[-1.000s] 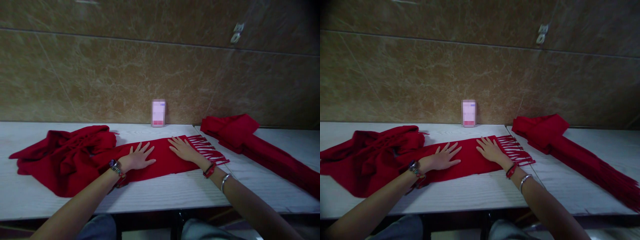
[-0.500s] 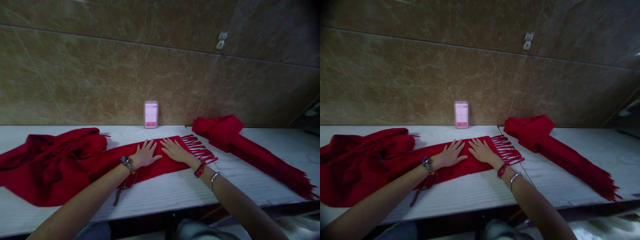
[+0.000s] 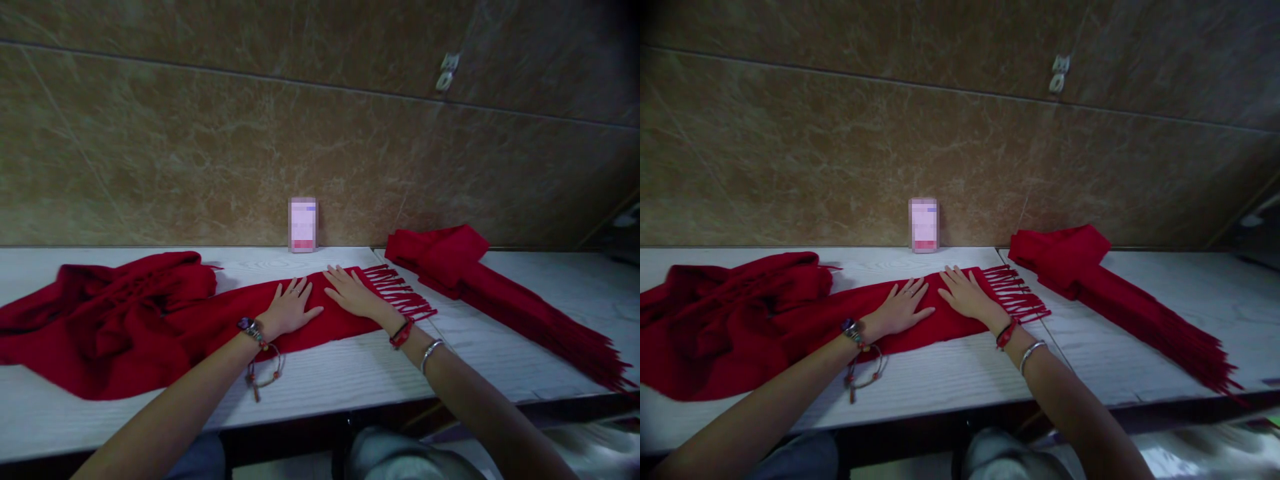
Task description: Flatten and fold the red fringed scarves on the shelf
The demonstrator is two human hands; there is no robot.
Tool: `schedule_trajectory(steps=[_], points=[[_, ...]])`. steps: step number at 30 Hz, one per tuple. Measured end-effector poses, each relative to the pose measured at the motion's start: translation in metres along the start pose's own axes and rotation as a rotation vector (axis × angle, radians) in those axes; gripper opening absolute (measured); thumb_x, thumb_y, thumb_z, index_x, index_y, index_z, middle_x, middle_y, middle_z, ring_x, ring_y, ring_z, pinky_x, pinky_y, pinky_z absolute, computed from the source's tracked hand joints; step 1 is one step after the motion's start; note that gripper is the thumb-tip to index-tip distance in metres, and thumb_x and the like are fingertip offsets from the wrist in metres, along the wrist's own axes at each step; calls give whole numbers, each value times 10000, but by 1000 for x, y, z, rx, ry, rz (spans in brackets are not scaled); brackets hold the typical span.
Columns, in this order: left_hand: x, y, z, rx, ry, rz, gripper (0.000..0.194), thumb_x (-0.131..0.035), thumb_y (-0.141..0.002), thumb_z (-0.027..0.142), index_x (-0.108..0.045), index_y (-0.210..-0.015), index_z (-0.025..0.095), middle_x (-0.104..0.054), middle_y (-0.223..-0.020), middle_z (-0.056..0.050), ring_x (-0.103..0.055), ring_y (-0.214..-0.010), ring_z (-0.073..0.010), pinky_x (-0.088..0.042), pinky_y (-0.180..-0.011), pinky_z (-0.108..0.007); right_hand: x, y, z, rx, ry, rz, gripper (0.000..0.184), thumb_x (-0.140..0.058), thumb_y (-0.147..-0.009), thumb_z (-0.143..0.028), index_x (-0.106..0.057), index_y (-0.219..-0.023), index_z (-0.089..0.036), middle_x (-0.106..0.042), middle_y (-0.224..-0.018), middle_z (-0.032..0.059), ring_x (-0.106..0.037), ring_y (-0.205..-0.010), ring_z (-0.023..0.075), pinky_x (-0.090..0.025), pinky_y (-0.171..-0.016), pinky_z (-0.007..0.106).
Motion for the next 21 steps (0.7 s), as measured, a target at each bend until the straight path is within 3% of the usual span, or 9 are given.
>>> schedule_trajectory(steps=[4, 9, 12, 14, 21], points=[[-1, 1, -3, 13, -5, -23, 740, -208, -829, 626, -227, -1386, 139, -167, -1458, -108, -119, -1333, -290, -141, -1042, -535, -8, 1, 12, -61, 4, -95, 556, -230, -899, -432, -263, -1381, -155, -234, -1446, 84, -183, -1323, 259, -172, -1045, 512], [5, 4, 2, -2, -9, -15, 819, -251, -791, 671, -222, -1387, 110, -156, -1457, -130, -94, -1331, -318, -113, -1041, -541, -8, 1, 37, -169, 42, -45, 577, -244, -900, -398, -287, -1359, -51, -251, -1429, 163, -185, -1320, 268, -181, -1055, 455], [10, 10, 14, -66, -15, 32, 847, -273, -782, 678, -208, -1388, 89, -131, -1457, -148, -49, -1339, -299, -78, -1056, -512, -1, 2, 26, -101, 31, 35, 572, -224, -904, -399, -259, -1372, -72, -221, -1443, 146, -157, -1330, 247, -158, -1062, 449], [8, 14, 23, -96, 0, -5, 834, -248, -801, 661, -185, -1392, 76, -112, -1457, -157, -48, -1341, -281, -89, -1063, -485, 0, 2, 15, -43, 9, 42, 569, -209, -905, -416, -237, -1384, -110, -193, -1456, 113, -129, -1337, 235, -148, -1060, 471], [-1, 17, 33, -81, 21, -132, 878, -237, -788, 681, -149, -1397, 56, -86, -1456, -164, -51, -1338, -296, -101, -1062, -474, -11, 4, 12, -61, -24, -115, 555, -227, -896, -434, -252, -1383, -170, -219, -1452, 77, -167, -1329, 238, -164, -1053, 494]])
Point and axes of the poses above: each hand's wrist, its own y-axis away from the middle knuckle, its own x-axis out of the back of the hand, z = x × y, the point moved 5 cm from there along -y, towards the middle knuckle
